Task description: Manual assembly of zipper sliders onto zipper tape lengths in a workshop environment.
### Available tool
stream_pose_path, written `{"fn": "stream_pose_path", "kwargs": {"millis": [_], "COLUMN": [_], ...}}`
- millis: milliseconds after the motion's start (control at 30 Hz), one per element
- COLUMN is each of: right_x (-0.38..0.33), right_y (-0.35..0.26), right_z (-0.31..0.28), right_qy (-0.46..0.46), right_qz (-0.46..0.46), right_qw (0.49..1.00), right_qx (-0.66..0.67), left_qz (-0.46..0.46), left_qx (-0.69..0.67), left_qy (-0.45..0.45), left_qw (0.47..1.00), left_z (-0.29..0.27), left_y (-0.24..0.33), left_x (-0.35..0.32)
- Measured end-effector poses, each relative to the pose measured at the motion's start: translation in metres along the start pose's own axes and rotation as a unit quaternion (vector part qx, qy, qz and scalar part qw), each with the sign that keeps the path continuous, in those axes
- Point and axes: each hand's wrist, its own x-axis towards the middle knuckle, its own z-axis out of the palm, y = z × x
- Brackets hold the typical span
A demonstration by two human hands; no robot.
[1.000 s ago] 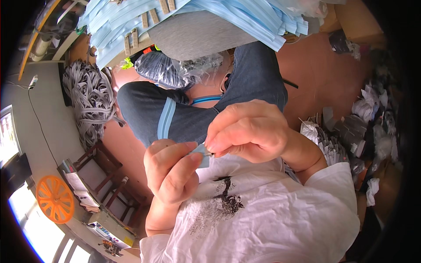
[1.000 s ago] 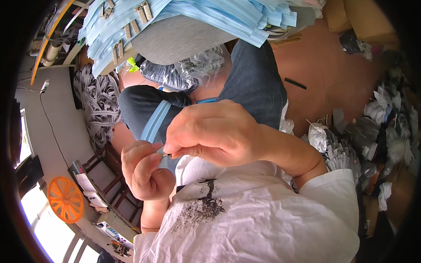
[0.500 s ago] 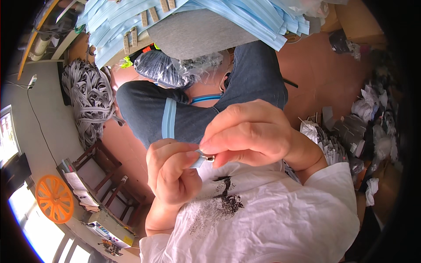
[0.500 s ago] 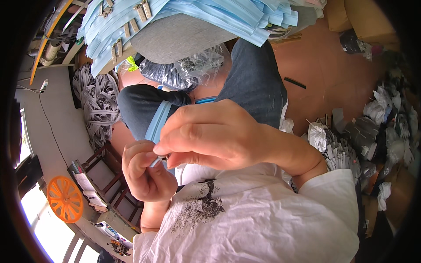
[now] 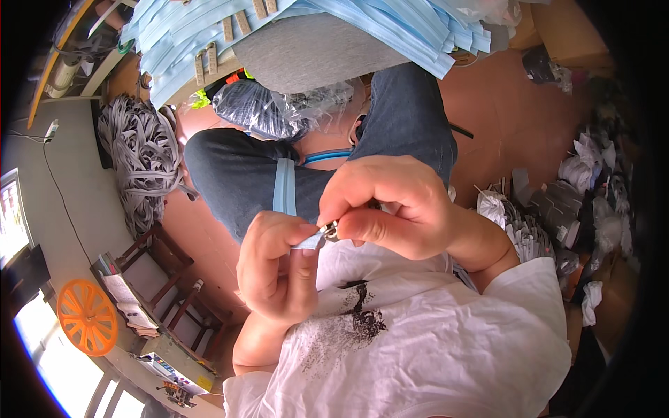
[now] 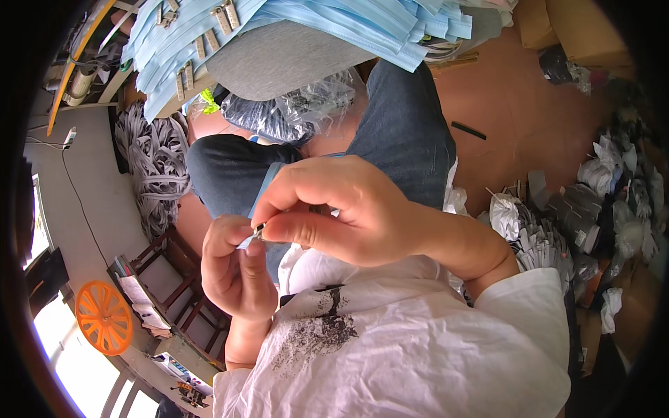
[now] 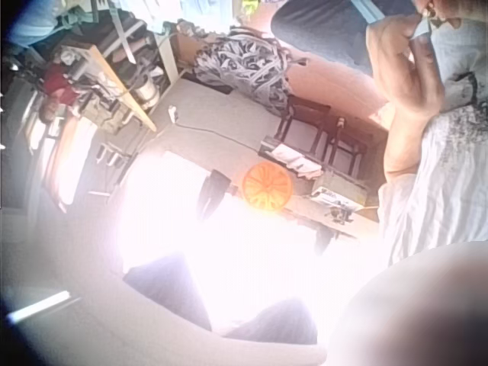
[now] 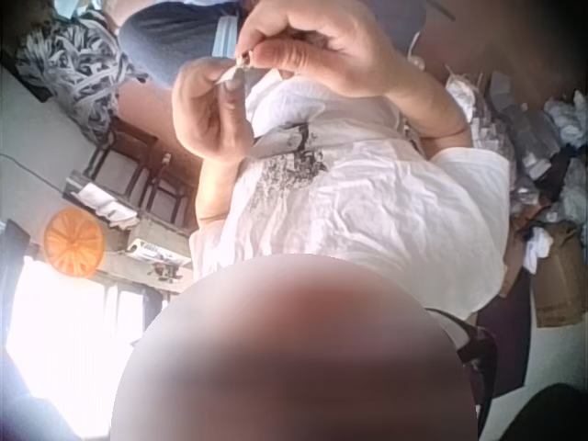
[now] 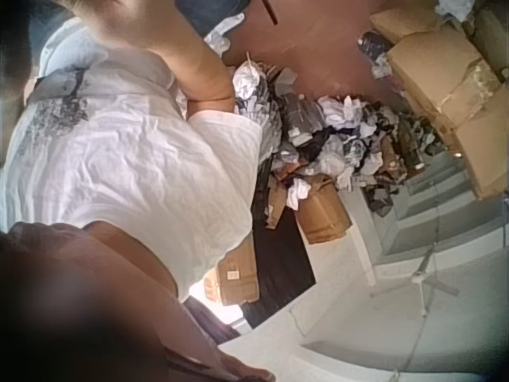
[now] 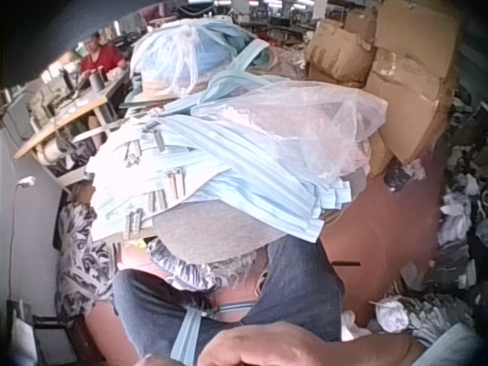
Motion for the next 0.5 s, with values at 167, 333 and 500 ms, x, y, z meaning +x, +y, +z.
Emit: {"fn": "stream_pose_path", "kwargs": {"millis": [167, 333, 500], "right_x": [-0.0073, -0.0075, -0.0054], "right_y": [-0.0052, -0.0008, 0.0012], "right_z": [0.0027, 0.0055, 0.0044], "right_qy": [0.032, 0.068, 0.059], "right_qz": [0.215, 0.184, 0.173], "right_qw": [0.953, 0.962, 0.972], "right_qx": [0.212, 0.189, 0.147], "left_qz": [-0.172, -0.181, -0.179], "left_qx": [-0.216, -0.212, -0.196], "left_qy": [0.044, 0.047, 0.045], "left_qw": [0.960, 0.959, 0.963], "left_z": [0.0037, 0.0008, 0.0016], "left_y": [0.0061, 0.0047, 0.0032], "left_x": [-0.0077, -0.0088, -0.0082]}}
